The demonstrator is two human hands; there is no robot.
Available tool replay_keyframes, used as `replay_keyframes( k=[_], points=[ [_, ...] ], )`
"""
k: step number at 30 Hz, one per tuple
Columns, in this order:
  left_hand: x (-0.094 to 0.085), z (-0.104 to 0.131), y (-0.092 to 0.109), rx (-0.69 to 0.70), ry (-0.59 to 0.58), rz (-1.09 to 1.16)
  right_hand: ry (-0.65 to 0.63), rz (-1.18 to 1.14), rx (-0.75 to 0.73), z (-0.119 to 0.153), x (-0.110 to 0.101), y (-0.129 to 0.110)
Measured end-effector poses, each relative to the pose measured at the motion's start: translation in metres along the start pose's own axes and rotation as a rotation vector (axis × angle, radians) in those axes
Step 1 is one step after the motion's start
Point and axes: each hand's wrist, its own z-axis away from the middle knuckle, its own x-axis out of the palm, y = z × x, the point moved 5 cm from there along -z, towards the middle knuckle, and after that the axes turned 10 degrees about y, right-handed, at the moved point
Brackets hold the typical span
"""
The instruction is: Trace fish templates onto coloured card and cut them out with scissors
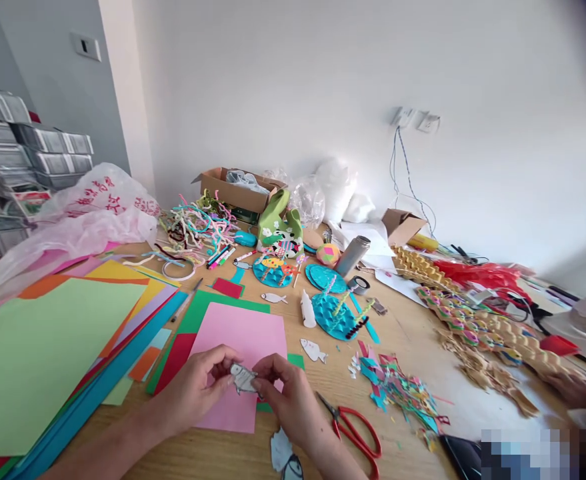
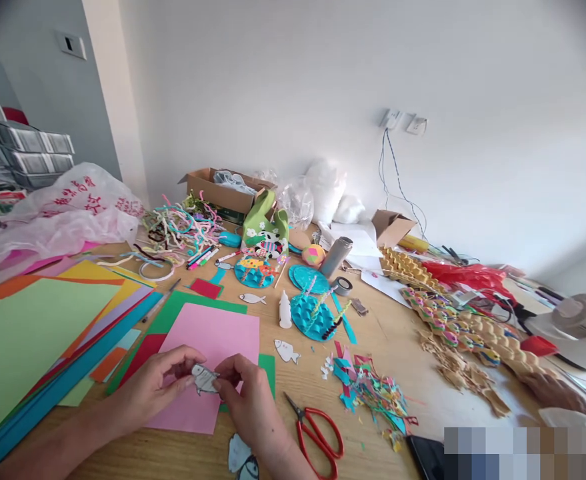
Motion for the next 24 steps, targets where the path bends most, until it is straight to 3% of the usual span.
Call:
replay_keyframes(
  k=[5, 11, 16, 24],
  points=[
    [0.002, -0.001, -0.009, -0.094, -0.010, 0.085, 0.005, -0.052, 0.066, -0.002, -0.009, 0.013],
    [-0.002, -0.001, -0.014, -0.101, -0.018, 0.068, -0.031, -0.183, 0.164, -0.006, -0.010, 0.023],
    [-0.004, -0.001, -0.006, -0.100, -0.109, 0.014, -0.044, -0.278, 0.215, -0.007, -0.008, 0.024],
    [-0.010, -0.003, -0.004, -0.170, -0.217, -0.082, -0.160, -0.227, 0.255, -0.002, -0.004, 0.031]
  ],
)
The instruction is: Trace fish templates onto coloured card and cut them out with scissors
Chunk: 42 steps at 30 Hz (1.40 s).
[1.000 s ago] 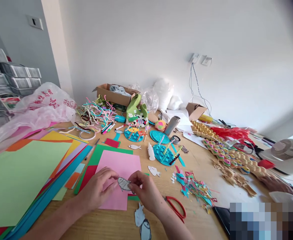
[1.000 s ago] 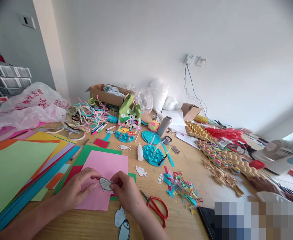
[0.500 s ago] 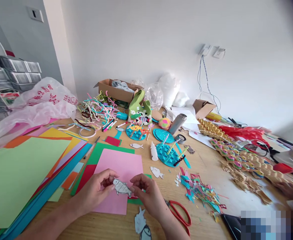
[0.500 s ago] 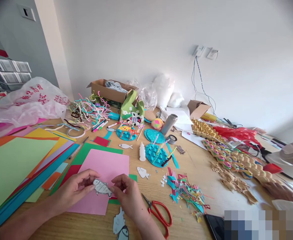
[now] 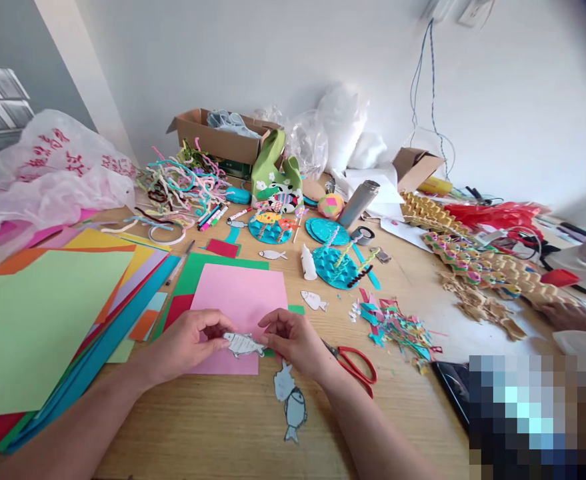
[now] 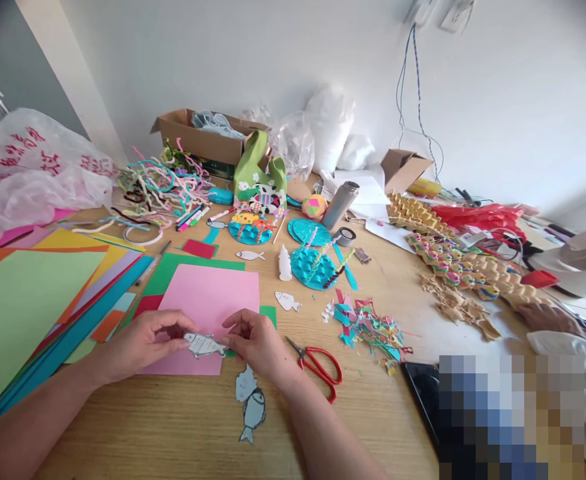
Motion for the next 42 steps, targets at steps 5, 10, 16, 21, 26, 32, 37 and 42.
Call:
replay_keyframes(
  k=[5, 10, 16, 21, 26, 32, 37, 42],
  points=[
    [0.002, 0.003, -0.001, -0.038, -0.097, -0.054, -0.009, 0.025, 0.011, 0.003, 0.002, 0.001],
    [0.002, 0.004, -0.001, -0.024, -0.130, -0.115, -0.022, 0.022, 0.034, 0.002, 0.004, 0.001],
    [0.002, 0.005, 0.001, 0.023, -0.128, -0.176, -0.033, 0.032, 0.041, 0.001, 0.003, 0.005],
    [-0.002, 0.001, 0.000, 0.172, -0.005, -0.237, -0.045, 0.020, 0.061, 0.003, 0.005, 0.004],
    [-0.012, -0.003, -0.005, 0.337, 0.244, -0.384, -0.013, 0.075, -0.065, 0.006, 0.004, -0.013],
    [-0.010, -0.001, -0.004, 0.394, 0.271, -0.473, -0.039, 0.060, -0.058, 0.006, 0.004, -0.012],
    [-0.008, 0.000, -0.005, 0.399, 0.266, -0.491, -0.042, 0.021, -0.028, 0.006, 0.005, -0.010],
    [-0.007, -0.002, -0.007, 0.402, 0.272, -0.500, -0.093, -0.037, 0.023, 0.010, 0.011, -0.012]
  ],
)
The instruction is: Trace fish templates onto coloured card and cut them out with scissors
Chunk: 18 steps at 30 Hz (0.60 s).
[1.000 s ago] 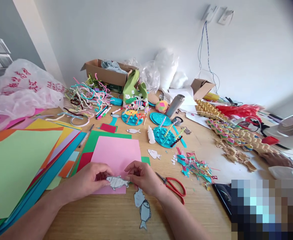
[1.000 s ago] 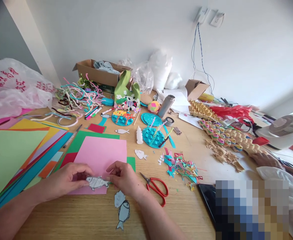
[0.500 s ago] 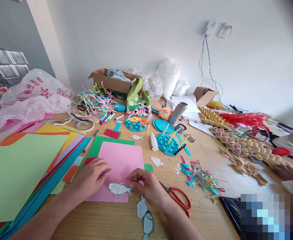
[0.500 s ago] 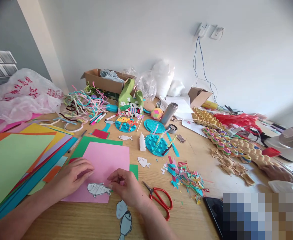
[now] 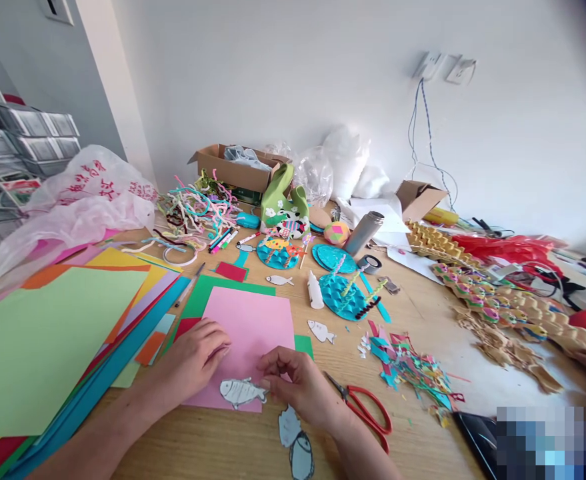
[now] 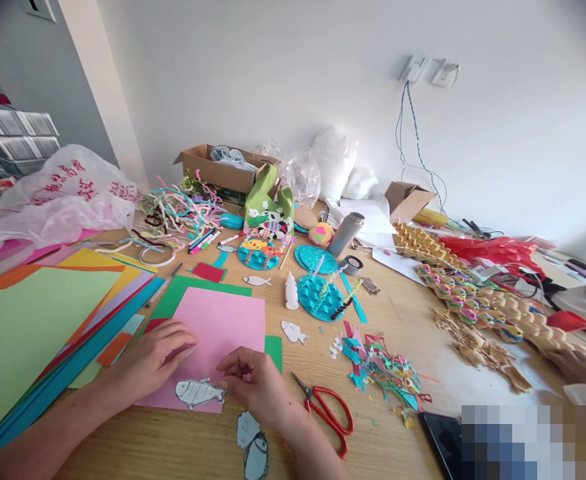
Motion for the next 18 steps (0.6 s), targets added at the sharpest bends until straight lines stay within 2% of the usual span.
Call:
replay_keyframes(
  k=[4, 9, 12, 15, 18],
  points=[
    [-0.001, -0.001, -0.002, -0.008, 0.037, -0.022, 0.006, -0.012, 0.007, -0.001, 0.001, 0.001],
    [-0.015, -0.011, -0.004, -0.036, 0.080, -0.098, 0.036, 0.049, 0.002, -0.005, -0.002, 0.006],
    [-0.022, -0.034, -0.012, -0.025, 0.043, -0.166, 0.024, 0.041, 0.010, -0.006, -0.002, 0.007],
    [-0.020, -0.066, -0.034, -0.094, 0.004, -0.326, 0.018, 0.023, 0.016, -0.006, -0.002, 0.007],
    [-0.011, -0.096, -0.057, -0.118, -0.003, -0.376, 0.007, -0.004, 0.010, -0.006, -0.002, 0.006]
  ],
)
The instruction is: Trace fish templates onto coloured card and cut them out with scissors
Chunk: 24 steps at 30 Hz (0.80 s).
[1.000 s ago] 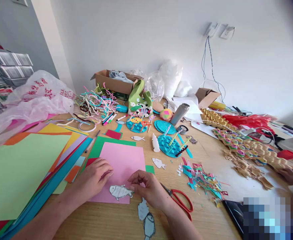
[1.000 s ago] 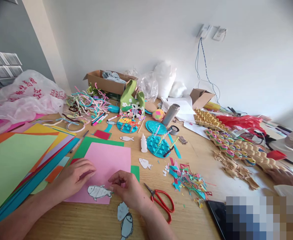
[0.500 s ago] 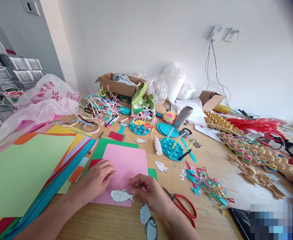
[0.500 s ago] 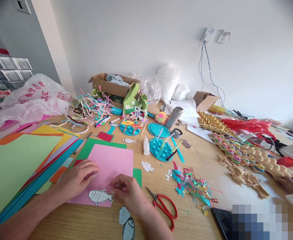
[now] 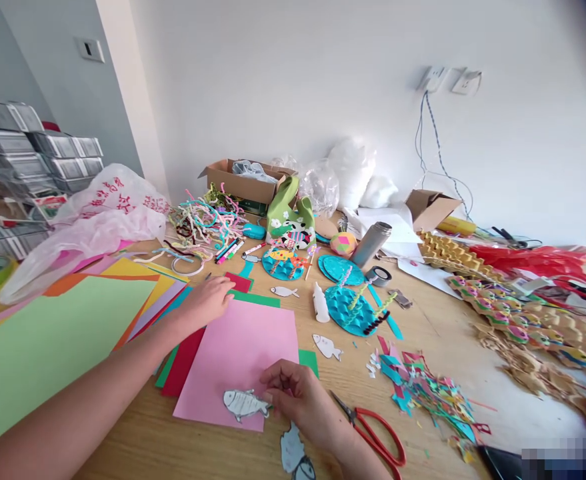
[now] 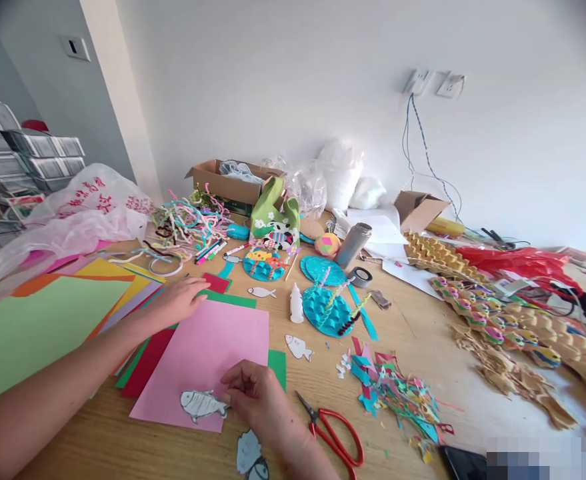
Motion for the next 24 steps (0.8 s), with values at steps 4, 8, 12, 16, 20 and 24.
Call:
replay_keyframes(
  k=[4, 8, 12, 16, 20, 24],
  points=[
    [0.017, -0.026, -0.007, 0.028, -0.020, -0.048, 0.006, -0.005, -0.004, -0.001, 0.000, 0.002],
    [0.023, -0.036, -0.003, 0.084, -0.082, -0.096, 0.020, -0.017, 0.009, -0.003, -0.001, 0.007],
    [0.024, -0.041, 0.001, 0.107, -0.127, -0.156, 0.016, -0.014, -0.001, -0.004, -0.001, 0.010],
    [0.027, -0.044, 0.008, 0.094, -0.137, -0.205, 0.015, -0.019, -0.006, -0.004, -0.001, 0.009],
    [0.030, -0.045, 0.017, 0.047, -0.131, -0.230, 0.018, -0.019, 0.007, -0.004, -0.001, 0.007],
    [0.030, -0.045, 0.019, 0.013, -0.106, -0.219, 0.018, -0.021, 0.020, -0.003, -0.001, 0.007]
  ],
)
